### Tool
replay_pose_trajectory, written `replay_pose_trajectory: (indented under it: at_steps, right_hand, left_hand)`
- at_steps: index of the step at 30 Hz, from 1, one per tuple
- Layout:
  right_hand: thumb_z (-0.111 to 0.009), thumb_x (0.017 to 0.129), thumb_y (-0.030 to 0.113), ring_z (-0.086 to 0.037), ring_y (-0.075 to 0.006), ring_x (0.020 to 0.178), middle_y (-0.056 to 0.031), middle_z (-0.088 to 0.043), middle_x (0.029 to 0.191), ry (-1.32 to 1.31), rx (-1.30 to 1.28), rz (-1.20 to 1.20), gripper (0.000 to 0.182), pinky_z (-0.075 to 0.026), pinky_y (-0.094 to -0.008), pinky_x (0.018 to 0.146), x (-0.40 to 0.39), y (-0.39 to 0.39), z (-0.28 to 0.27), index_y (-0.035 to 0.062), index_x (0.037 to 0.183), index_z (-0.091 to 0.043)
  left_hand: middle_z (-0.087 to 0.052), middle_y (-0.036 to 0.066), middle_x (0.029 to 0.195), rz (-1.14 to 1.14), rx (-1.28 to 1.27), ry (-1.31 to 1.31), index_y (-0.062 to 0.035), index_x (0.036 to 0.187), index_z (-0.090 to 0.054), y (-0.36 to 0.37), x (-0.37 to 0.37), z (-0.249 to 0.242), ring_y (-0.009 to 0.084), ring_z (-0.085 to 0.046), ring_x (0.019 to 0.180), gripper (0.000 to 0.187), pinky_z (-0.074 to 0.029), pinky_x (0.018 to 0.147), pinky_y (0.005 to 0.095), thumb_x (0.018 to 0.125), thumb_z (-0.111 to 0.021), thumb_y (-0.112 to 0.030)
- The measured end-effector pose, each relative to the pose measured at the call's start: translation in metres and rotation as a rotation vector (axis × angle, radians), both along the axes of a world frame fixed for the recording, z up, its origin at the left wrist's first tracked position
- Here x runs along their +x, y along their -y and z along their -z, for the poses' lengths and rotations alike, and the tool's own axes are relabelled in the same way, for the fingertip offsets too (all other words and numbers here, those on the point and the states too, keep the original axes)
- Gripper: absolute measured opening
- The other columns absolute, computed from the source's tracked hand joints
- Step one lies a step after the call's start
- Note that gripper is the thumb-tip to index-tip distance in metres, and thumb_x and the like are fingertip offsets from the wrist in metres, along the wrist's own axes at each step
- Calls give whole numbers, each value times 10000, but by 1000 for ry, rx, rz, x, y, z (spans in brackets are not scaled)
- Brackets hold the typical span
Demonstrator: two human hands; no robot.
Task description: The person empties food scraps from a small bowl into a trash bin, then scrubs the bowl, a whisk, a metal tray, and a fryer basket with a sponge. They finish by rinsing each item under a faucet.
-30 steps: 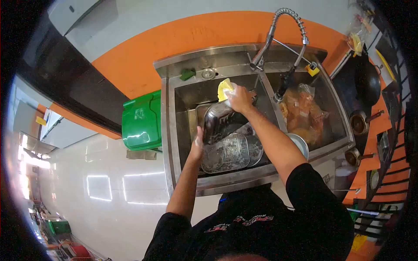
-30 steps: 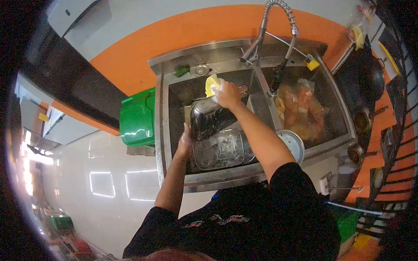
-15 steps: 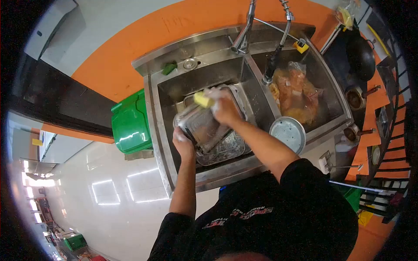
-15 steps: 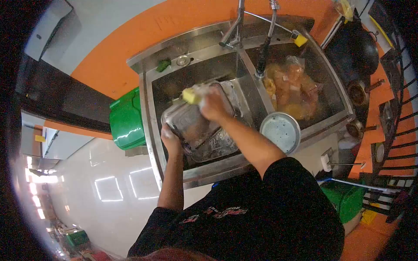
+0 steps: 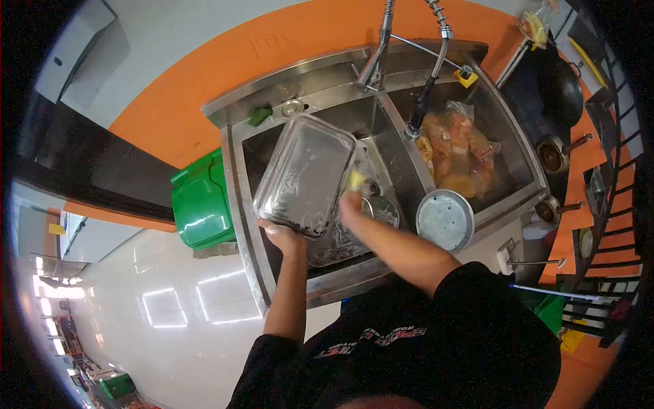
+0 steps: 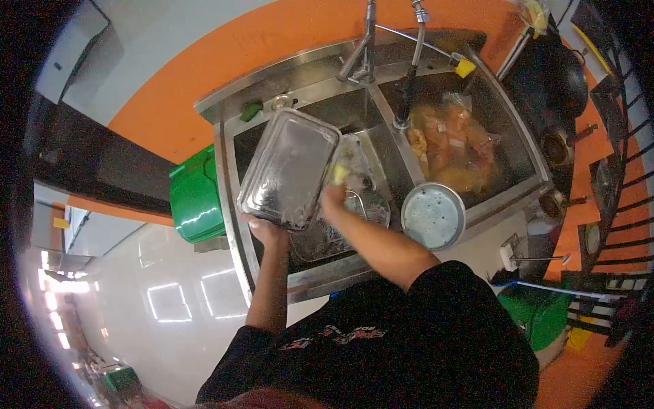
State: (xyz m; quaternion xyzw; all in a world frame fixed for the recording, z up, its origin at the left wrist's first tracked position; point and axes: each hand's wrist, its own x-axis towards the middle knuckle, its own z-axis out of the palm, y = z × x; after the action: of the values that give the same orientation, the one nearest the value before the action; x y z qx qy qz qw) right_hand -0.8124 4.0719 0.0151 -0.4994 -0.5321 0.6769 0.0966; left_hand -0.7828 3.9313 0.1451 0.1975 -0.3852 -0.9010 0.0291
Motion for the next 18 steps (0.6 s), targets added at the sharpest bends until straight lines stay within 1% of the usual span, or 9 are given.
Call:
replay_pose_trajectory:
  at_steps: [2,3,6,8,9,12,14,16,18]
  right_hand:
    - [-417,938,110,-581,-325,1071,-202,-574,1148,53,59,-48,327,-466,-430,864,28,38,-61,1,1237,-490]
    - [-417,938,110,-581,-325,1071,-202,-574,1148,57,53,-41,327,-466,-430,864,31,48,-53,1,1237,-490]
    - [-450,957,152,-633,-302,918,-173,-619,1015,-121,-11,-10,307,-499,-424,741,39,54,-53,7,1224,-491]
    - [-466,862,47,-543,-155,684,-70,-563,872,-329,-308,98,154,-405,-335,498,37,44,-91,26,999,-531]
    - [-509,829,20,-525,-135,627,-44,-553,749,-130,-80,-7,80,-385,-331,493,33,35,-101,20,902,-542]
    - [-518,815,36,-489,-111,546,-8,-510,633,-261,34,-116,64,-358,-316,457,12,-10,-39,24,868,-552]
    - [-533,852,83,-474,-108,522,2,-503,621,-204,238,-150,55,-343,-315,437,2,-23,-5,43,874,-565]
    - [-548,889,130,-458,-105,498,12,-496,610,-148,442,-175,74,-328,-313,417,5,-21,7,62,881,-577]
    - [-532,976,276,-483,-133,492,6,-525,626,-172,-205,28,201,-353,-334,403,35,1,-55,97,929,-610]
  left_hand:
    - [-462,184,1388,-175,-135,-9,-12,1419,-360,-16,1,-7,363,-498,1240,684,-420,1066,488,1019,-232,-552]
    - [-470,177,1385,-101,-51,-77,-21,1425,-358,-7,-6,1,369,-493,1246,713,-403,1079,506,1009,-207,-581]
    - [-485,166,1377,-68,-73,-65,-29,1411,-381,-6,-13,10,371,-502,1238,740,-394,1087,512,996,-192,-612]
    - [-488,168,1378,-15,20,-80,-33,1403,-395,0,-14,20,365,-501,1240,748,-407,1066,518,990,-191,-623]
    - [-505,178,1359,26,59,-83,-18,1402,-393,0,-12,6,367,-507,1232,788,-415,1051,527,977,-183,-648]
    - [-575,170,1278,192,164,-90,6,1350,-460,37,-29,11,323,-584,1135,729,-478,970,456,996,-274,-604]
    - [-622,169,1189,538,-291,67,50,1305,-489,46,-29,-10,286,-631,1050,666,-513,917,406,1003,-389,-535]
    - [-636,169,1143,467,-273,114,79,1270,-500,36,-25,-19,266,-648,1010,617,-528,885,383,1000,-463,-475]
    - [-640,164,1120,239,-330,162,75,1237,-518,28,-27,-20,278,-653,990,603,-533,878,410,1006,-444,-478]
